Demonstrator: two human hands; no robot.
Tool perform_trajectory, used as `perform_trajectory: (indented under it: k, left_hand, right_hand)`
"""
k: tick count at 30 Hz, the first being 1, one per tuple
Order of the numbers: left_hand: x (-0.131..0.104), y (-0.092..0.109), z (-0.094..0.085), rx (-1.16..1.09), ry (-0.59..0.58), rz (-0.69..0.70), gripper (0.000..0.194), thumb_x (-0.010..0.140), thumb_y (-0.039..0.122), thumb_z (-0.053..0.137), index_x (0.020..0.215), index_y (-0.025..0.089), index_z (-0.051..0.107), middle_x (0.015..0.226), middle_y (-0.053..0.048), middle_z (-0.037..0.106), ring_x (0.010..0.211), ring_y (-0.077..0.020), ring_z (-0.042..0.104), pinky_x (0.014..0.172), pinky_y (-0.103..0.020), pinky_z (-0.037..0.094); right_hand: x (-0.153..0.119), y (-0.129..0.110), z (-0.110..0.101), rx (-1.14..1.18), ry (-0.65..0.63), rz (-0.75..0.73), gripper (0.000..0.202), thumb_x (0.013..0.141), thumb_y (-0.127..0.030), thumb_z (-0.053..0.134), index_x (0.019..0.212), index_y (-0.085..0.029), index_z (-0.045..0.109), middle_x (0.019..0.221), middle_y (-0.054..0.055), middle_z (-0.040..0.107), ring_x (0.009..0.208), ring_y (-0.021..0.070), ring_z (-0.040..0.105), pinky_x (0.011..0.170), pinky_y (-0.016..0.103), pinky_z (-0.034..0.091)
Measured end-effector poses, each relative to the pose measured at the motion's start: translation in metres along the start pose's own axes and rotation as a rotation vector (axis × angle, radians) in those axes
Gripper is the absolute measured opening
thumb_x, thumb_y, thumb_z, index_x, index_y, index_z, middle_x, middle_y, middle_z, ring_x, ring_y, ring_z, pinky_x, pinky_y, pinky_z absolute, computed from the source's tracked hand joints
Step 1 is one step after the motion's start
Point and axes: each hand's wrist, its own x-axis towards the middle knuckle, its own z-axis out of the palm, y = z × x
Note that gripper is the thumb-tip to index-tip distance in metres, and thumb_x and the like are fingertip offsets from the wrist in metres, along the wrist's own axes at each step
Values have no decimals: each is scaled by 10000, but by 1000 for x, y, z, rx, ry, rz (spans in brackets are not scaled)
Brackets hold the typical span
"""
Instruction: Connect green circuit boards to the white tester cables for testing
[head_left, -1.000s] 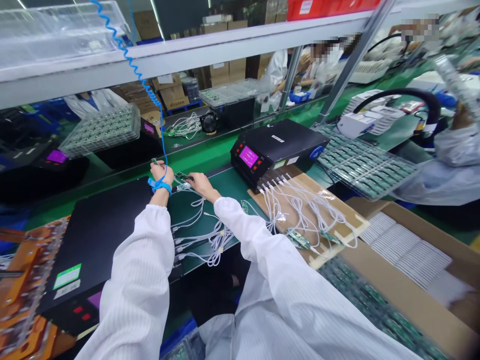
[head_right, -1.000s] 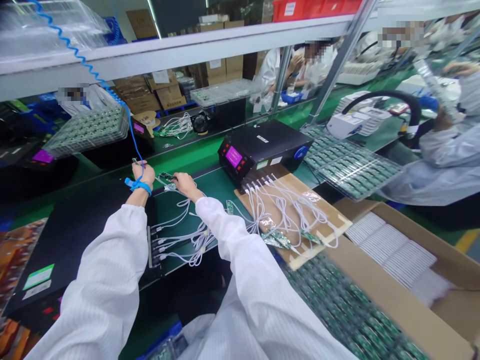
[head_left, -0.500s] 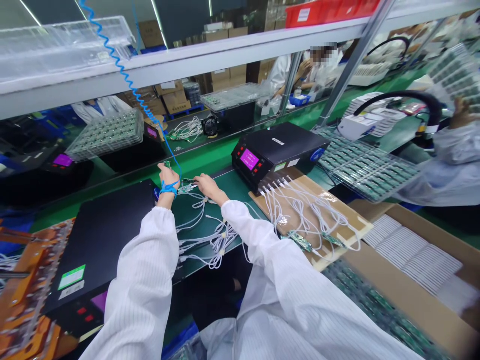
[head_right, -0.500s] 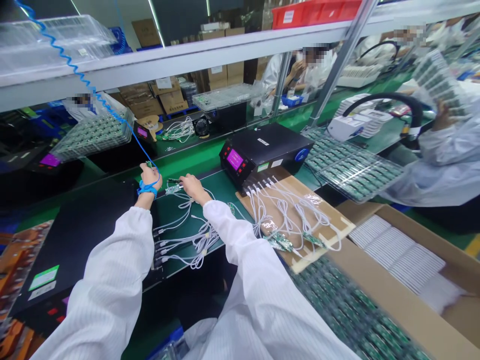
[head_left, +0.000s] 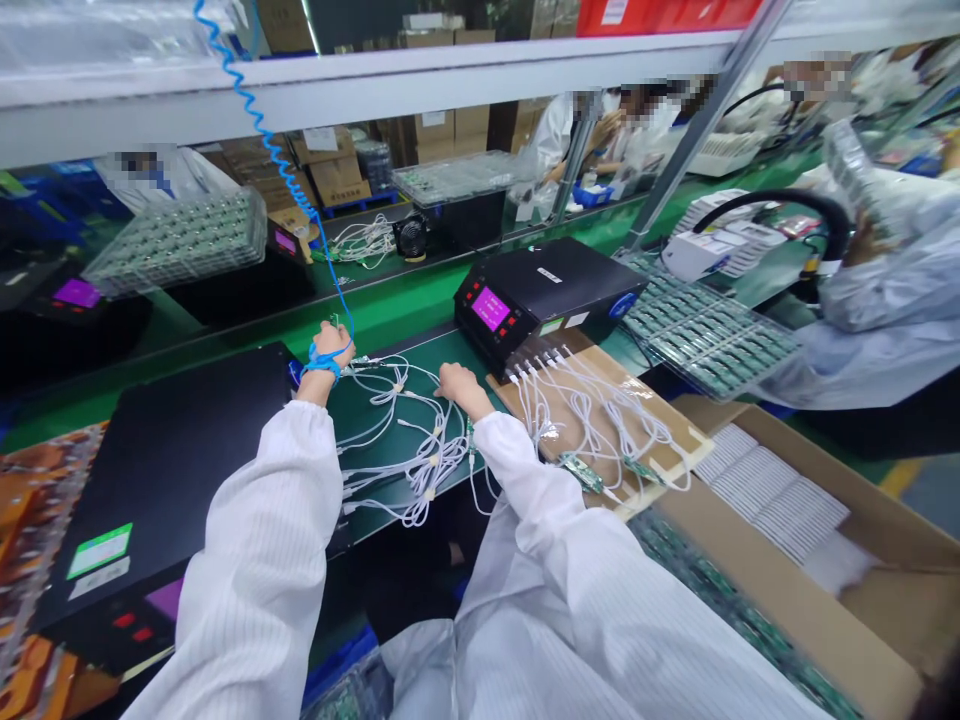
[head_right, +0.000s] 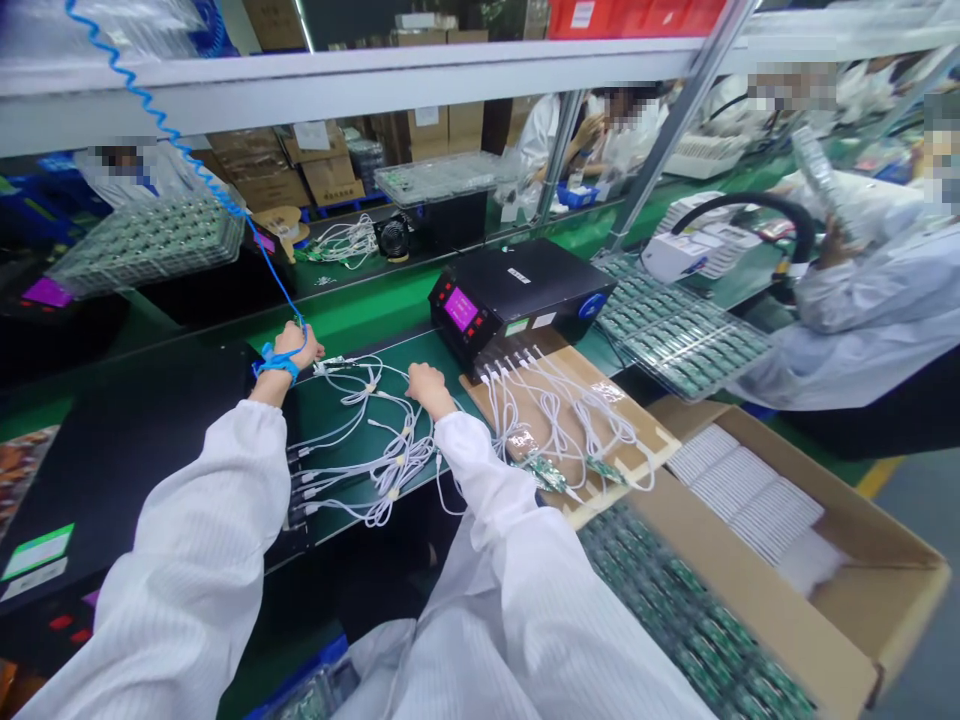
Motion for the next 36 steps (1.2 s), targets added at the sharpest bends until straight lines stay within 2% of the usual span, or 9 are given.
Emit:
perform_trajectory:
  k: [8,13,17,21,24,26,30,33,36]
  left_hand:
    - [0,1,-10,7,-69,-19,277,909,351,635,666,235,567,511,-66,504,896,-386,669,960,-499,473]
    - [-2,3,-8,-113,-148,-123,322,903,440,680,692,210,601,510,-56,514,707,-356,695,832,-531,514]
    - [-7,9,-2,-278,-258,-210,222,904,346,729,788,184,631,568,-47,577,627,-291,694,720,-517,559]
    - [-14,16,-5,-380,-357,-267,196,824,183,827,771,176,639,665,-57,668,692,-251,717,768,-502,593]
    - [-20,21,-8,-429,-439,-292,210,772,107,869,731,162,670,721,-76,722,772,-238,733,851,-467,610]
    - [-24,25,-10,-454,-488,-299,226,716,74,906,730,147,693,747,-81,741,797,-221,737,875,-421,618]
    - [-33,35,-11,-491,-558,-292,312,593,47,971,771,112,723,797,-97,765,778,-186,738,819,-320,628]
    - [-37,39,-11,-494,-607,-272,401,491,57,1013,789,96,748,823,-103,777,788,-186,737,775,-287,630]
    - [-40,40,-12,-486,-651,-248,428,439,78,1031,778,98,770,828,-89,780,807,-179,731,776,-270,629]
  right_hand:
    - [-13,-11,8,-81,-9,22,375,905,-9,582,1238,-116,717,1280,245,700,1242,330,683,976,389,546]
    - [-17,-14,9,-45,3,-19,298,924,-106,604,1198,-112,722,1287,234,695,1283,332,639,988,376,532]
    - [-18,-23,19,35,15,-89,297,940,-142,612,1223,-127,699,1288,194,711,1254,294,650,1009,346,505]
    - [-17,-25,30,138,37,-86,289,893,-53,617,1152,-135,716,1187,183,754,1164,295,695,974,353,501]
    - [-19,-18,35,245,127,-69,217,920,-69,587,1072,-136,727,1182,192,746,1176,300,683,995,368,488]
    - [-23,-13,36,337,212,-64,221,971,-115,539,1114,-127,707,1204,188,735,1173,276,679,1007,358,489]
    - [-32,-7,40,523,334,-75,257,1038,-271,478,1161,-140,662,1138,124,760,1005,194,719,899,291,544]
    - [-36,-7,46,816,427,-153,280,990,-413,550,1040,-170,679,1000,81,779,875,188,721,802,287,562]
    - [-37,-9,51,1121,502,-240,324,903,-500,634,926,-184,702,926,73,781,865,210,718,842,324,562]
